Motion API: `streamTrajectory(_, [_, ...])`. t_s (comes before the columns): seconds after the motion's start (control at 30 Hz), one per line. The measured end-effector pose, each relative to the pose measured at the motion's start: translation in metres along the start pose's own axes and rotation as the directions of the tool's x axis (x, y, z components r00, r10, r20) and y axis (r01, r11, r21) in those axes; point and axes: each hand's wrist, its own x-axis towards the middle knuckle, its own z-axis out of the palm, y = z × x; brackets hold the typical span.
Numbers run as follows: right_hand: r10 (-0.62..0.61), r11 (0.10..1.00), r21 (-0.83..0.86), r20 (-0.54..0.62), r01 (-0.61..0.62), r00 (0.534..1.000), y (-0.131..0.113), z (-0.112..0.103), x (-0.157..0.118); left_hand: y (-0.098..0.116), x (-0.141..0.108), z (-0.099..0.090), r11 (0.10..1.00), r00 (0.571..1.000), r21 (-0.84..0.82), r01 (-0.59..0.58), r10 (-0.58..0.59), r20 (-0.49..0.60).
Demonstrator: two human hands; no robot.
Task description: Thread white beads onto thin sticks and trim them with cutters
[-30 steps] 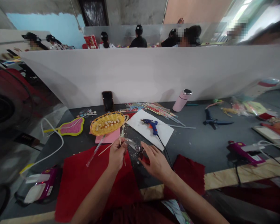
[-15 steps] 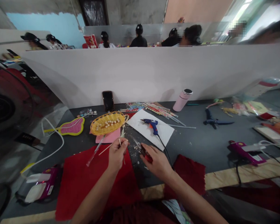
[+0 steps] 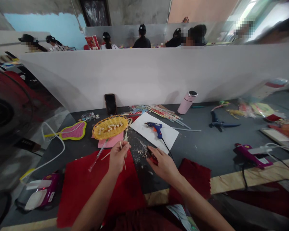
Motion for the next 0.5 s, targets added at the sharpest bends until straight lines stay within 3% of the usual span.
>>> streamTrajectory(0.13, [0.088, 0.985, -0.154, 0.089, -0.073, 0.992, 0.013, -0.001, 0.004, 0.001, 0.008, -0.005, 0.985, 0.982, -0.003, 0.172, -0.171, 0.081])
streamTrajectory(0.27, [0.175, 0.958, -0.244, 0.072, -0.152, 0.982, 0.021, -0.003, 0.012, -0.006, 0.015, -0.009, 0.936, 0.929, -0.090, 0.340, -0.319, 0.187])
streamTrajectory(0.37, [0.198, 0.944, -0.279, 0.058, -0.174, 0.978, 0.026, -0.001, 0.019, -0.015, 0.017, -0.013, 0.896, 0.887, -0.132, 0.424, -0.381, 0.261])
streamTrajectory(0.5, [0.190, 0.940, -0.296, 0.036, -0.171, 0.981, 0.030, 0.007, 0.022, -0.027, 0.019, -0.019, 0.872, 0.863, -0.170, 0.460, -0.393, 0.319])
